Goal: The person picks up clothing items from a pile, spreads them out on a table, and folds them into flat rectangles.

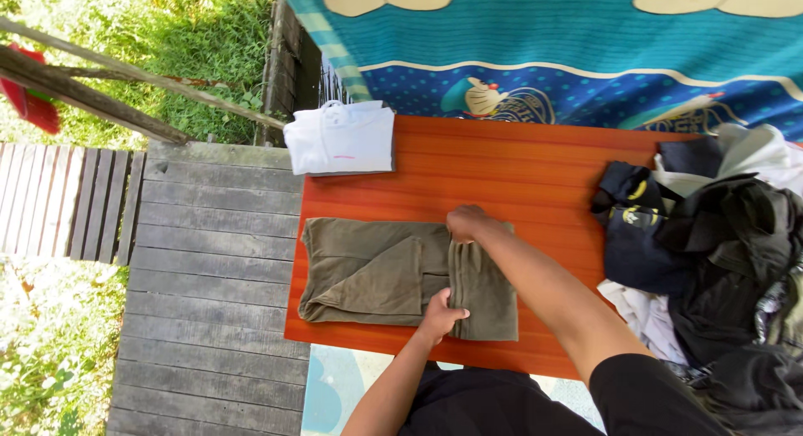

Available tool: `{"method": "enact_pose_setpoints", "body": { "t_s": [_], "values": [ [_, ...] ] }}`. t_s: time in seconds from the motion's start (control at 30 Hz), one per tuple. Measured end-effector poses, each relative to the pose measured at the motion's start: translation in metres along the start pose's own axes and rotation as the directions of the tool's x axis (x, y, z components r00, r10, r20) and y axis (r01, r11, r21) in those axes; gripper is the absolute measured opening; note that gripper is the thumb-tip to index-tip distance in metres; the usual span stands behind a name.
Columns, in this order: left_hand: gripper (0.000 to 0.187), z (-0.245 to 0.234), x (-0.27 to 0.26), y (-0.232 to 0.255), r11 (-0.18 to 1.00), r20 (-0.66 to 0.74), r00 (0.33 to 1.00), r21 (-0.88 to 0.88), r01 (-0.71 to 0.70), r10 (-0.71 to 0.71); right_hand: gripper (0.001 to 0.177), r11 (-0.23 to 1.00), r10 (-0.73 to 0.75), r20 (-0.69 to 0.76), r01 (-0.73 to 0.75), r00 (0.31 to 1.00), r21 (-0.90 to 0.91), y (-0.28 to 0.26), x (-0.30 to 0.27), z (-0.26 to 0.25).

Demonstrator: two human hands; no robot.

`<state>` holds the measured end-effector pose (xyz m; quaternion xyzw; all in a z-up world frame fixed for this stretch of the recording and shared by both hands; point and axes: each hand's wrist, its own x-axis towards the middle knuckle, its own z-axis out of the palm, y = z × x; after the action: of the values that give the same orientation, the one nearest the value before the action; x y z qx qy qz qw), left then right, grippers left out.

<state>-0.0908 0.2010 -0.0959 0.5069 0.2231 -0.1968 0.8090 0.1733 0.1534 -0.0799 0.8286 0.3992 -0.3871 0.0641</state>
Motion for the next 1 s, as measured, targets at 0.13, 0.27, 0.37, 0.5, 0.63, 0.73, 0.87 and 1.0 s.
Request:
{"method": "enact_pose_setpoints", "body": {
  "t_s": [0.13,0.27,0.37,0.5,0.63,0.73,0.87,1.0],
  "values": [
    [0.073,-0.028,-0.027,0.04,0.991,0.01,0.995,-0.092,0.102,-0.101,0.009,0.978,-0.185,0.07,0.19,0.98,-0.084,-0.024,0.021,-0.032],
    [0.068,-0.104,-0.08,0.068,0.982,0.051,0.993,-0.164,-0.096,0.106,0.016,0.816,-0.387,0.164,0.254,0.908,0.519,-0.075,0.044,-0.083],
    [0.066,-0.171,-0.111,0.071,0.973,-0.057,0.994,-0.207,-0.1,0.09,0.013,0.675,-0.505,0.056,0.354,0.861,0.647,-0.143,0.069,-0.102],
    [0.07,-0.214,-0.111,0.045,0.953,-0.23,0.973,-0.287,-0.097,0.03,0.028,0.763,-0.392,0.162,0.222,0.906,0.607,-0.192,0.109,-0.07],
    [0.076,-0.227,-0.104,0.03,0.977,-0.267,0.962,-0.184,-0.111,0.059,0.03,0.932,-0.283,0.171,0.23,0.944,0.279,-0.199,0.149,-0.038],
    [0.076,-0.247,-0.108,0.027,0.975,-0.168,0.984,-0.199,-0.097,0.064,0.027,0.894,-0.347,0.264,0.233,0.9,0.383,-0.2,0.175,-0.047],
    [0.072,-0.283,-0.116,0.022,1.0,-0.362,0.932,-0.011,0.009,-0.012,0.039,0.736,-0.463,0.279,0.189,0.841,0.65,-0.221,0.203,-0.062],
    [0.057,-0.294,-0.117,0.019,0.993,-0.537,0.836,0.037,-0.112,0.115,0.037,0.719,-0.299,-0.271,0.403,0.915,0.566,-0.238,0.206,-0.039]
  ]
}}
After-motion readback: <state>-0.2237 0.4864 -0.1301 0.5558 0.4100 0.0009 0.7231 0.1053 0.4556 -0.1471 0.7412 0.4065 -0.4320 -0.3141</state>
